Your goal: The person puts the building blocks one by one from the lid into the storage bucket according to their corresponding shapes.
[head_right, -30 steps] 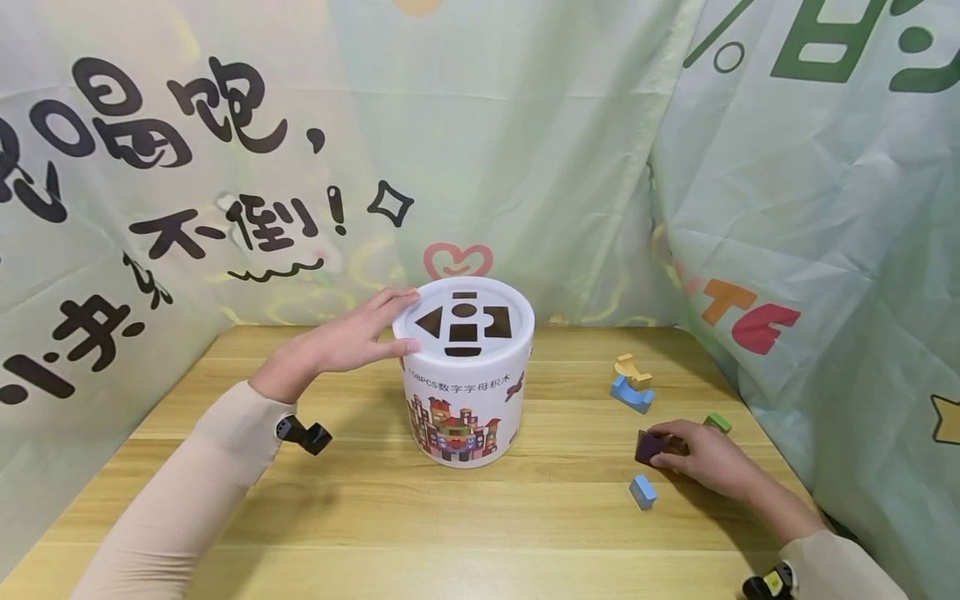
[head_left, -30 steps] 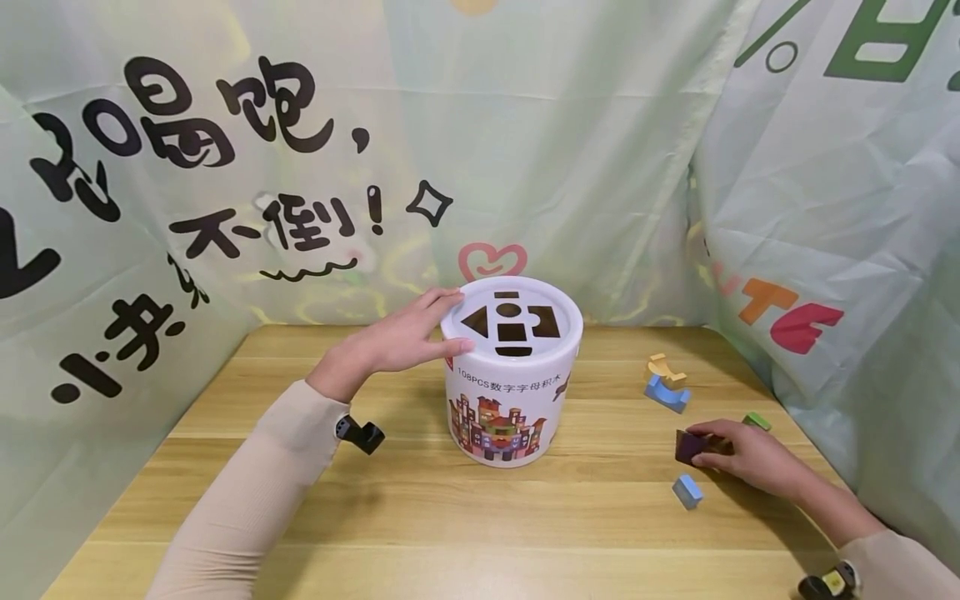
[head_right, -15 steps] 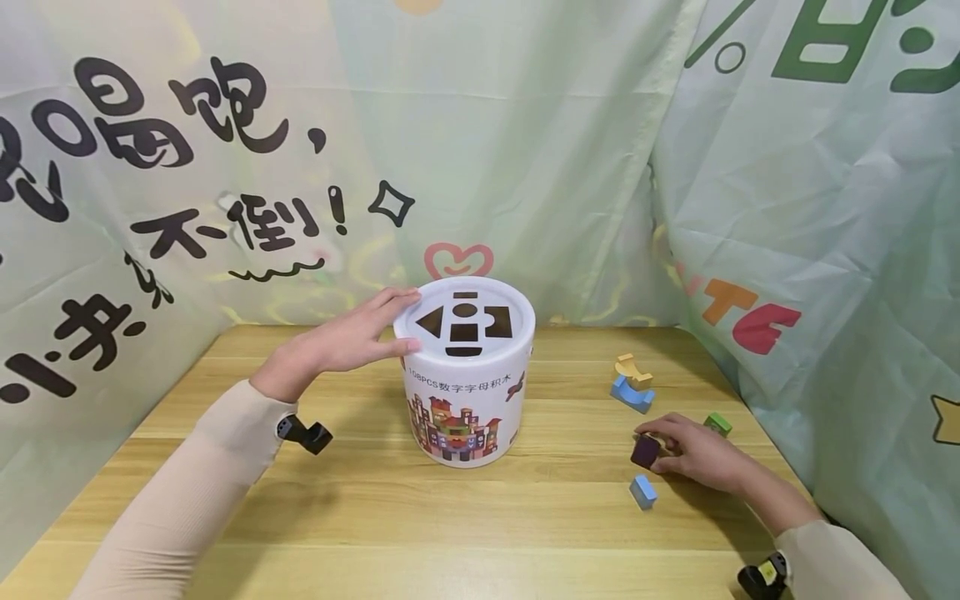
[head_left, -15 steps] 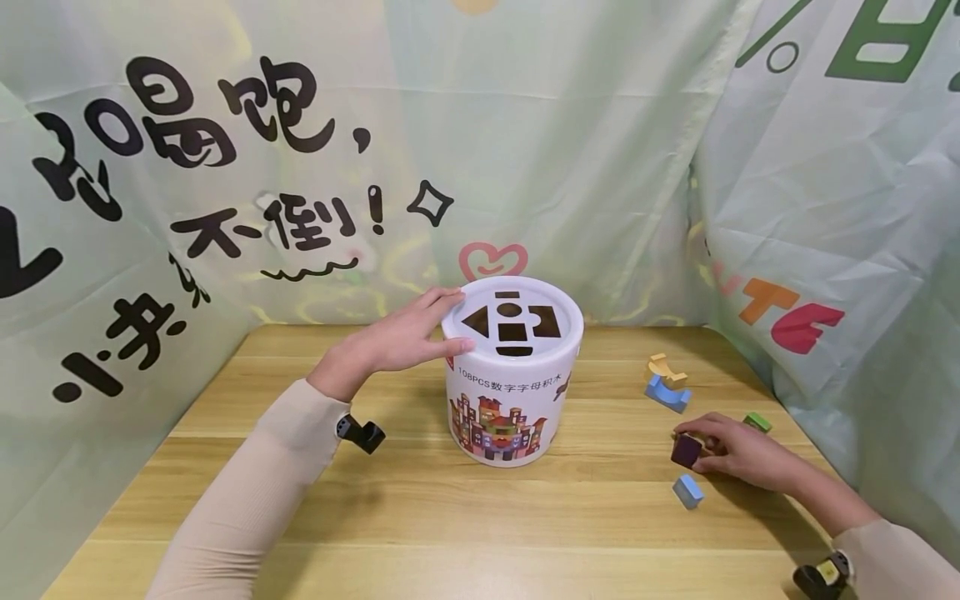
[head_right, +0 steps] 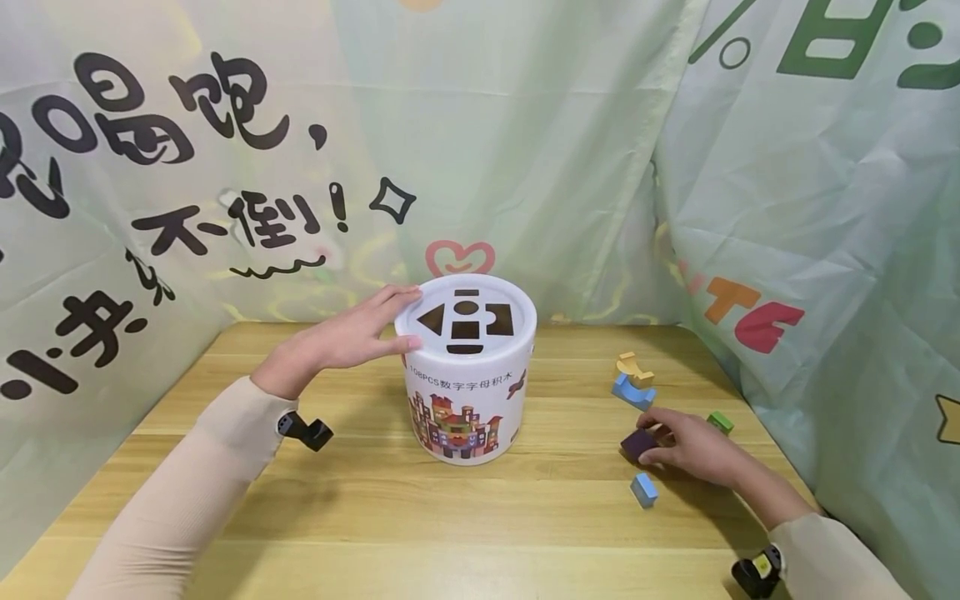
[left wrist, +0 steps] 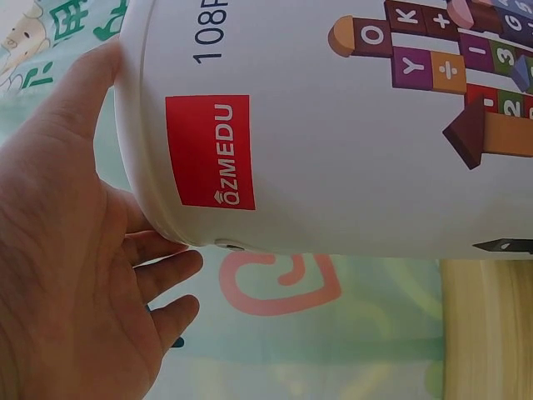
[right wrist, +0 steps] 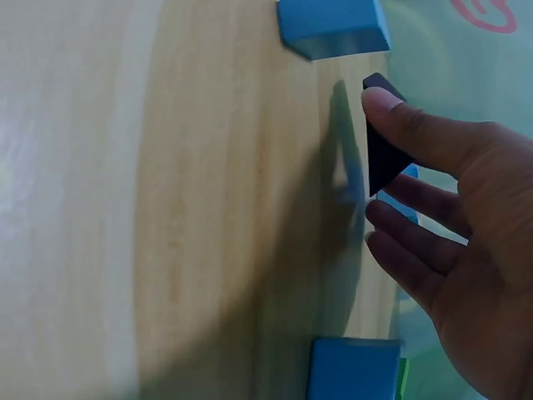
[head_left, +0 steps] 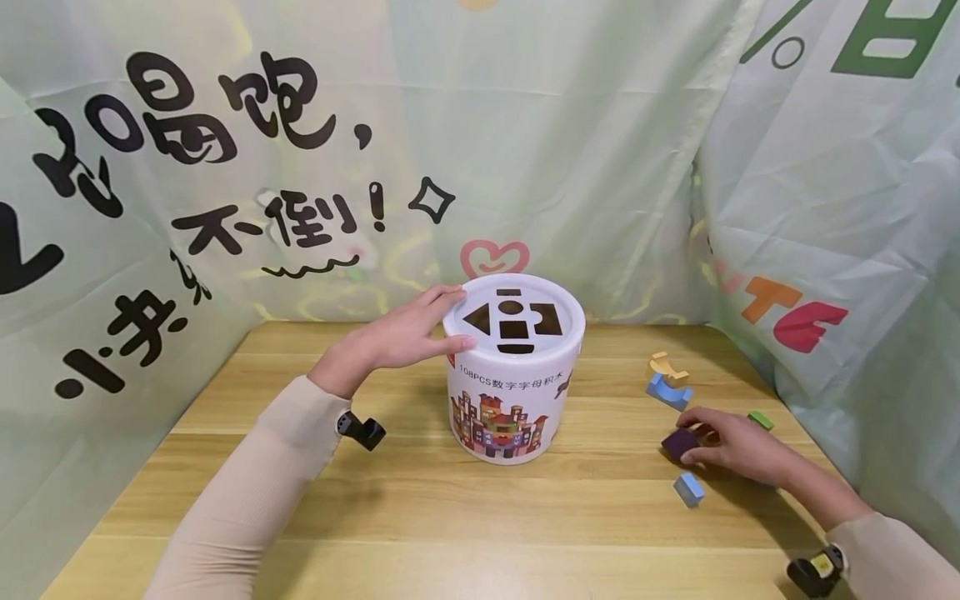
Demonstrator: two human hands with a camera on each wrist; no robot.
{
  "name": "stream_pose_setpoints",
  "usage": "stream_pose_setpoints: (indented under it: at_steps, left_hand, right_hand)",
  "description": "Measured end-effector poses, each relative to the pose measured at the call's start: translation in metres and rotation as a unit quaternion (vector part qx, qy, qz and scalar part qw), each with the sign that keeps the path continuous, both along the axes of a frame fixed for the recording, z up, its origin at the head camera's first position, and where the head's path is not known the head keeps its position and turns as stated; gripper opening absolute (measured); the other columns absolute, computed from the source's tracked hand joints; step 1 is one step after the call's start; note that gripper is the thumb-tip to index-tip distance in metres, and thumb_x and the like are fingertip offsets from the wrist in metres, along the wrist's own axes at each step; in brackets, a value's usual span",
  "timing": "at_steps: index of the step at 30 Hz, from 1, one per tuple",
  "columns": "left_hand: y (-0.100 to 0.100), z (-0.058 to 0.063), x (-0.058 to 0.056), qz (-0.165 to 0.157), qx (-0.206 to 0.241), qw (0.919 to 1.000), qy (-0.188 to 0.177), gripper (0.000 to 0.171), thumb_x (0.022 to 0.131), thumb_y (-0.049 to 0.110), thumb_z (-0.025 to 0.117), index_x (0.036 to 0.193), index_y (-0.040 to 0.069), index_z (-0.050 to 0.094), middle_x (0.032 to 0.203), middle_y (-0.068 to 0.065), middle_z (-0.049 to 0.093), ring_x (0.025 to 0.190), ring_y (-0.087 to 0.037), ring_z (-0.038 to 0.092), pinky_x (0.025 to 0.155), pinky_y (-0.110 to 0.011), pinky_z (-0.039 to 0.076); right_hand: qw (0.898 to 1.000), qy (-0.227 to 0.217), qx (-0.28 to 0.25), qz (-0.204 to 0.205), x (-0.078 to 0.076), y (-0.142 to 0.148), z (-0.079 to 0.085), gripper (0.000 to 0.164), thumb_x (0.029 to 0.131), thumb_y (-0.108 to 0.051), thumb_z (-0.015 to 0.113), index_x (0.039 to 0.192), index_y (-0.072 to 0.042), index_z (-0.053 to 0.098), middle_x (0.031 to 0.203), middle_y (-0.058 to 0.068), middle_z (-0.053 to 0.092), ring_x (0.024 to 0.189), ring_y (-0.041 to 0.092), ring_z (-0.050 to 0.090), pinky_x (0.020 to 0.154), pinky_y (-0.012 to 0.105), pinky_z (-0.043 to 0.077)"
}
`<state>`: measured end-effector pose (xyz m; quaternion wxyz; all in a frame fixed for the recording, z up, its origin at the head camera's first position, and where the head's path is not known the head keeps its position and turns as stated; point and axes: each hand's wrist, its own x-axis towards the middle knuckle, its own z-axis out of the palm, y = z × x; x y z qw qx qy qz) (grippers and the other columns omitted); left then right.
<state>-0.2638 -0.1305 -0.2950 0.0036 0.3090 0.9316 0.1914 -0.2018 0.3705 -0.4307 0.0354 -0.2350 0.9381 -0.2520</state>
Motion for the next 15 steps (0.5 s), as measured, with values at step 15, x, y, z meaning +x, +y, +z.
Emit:
stream_pose_setpoints:
  at_steps: [15]
  left_hand:
    - [0.000, -0.001, -0.001, -0.001, 0.004, 1.0000, 0.003, 0.097, 0.085, 0.077, 0.047, 0.157, 0.015, 0.023, 0.159, -0.003, 0.021, 0.142, -0.024, 0.027, 0.112, -0.047, 0.029]
  right_hand:
    - [0.982, -0.017, -0.183, 0.046, -0.003, -0.014, 0.015, 0.036, 0.089, 0.000, 0.070, 0.121, -0.002, 0.055, 0.111, 0.021, 0.054, 0.089, 0.013, 0.065, 0.063, 0.029, 0.056]
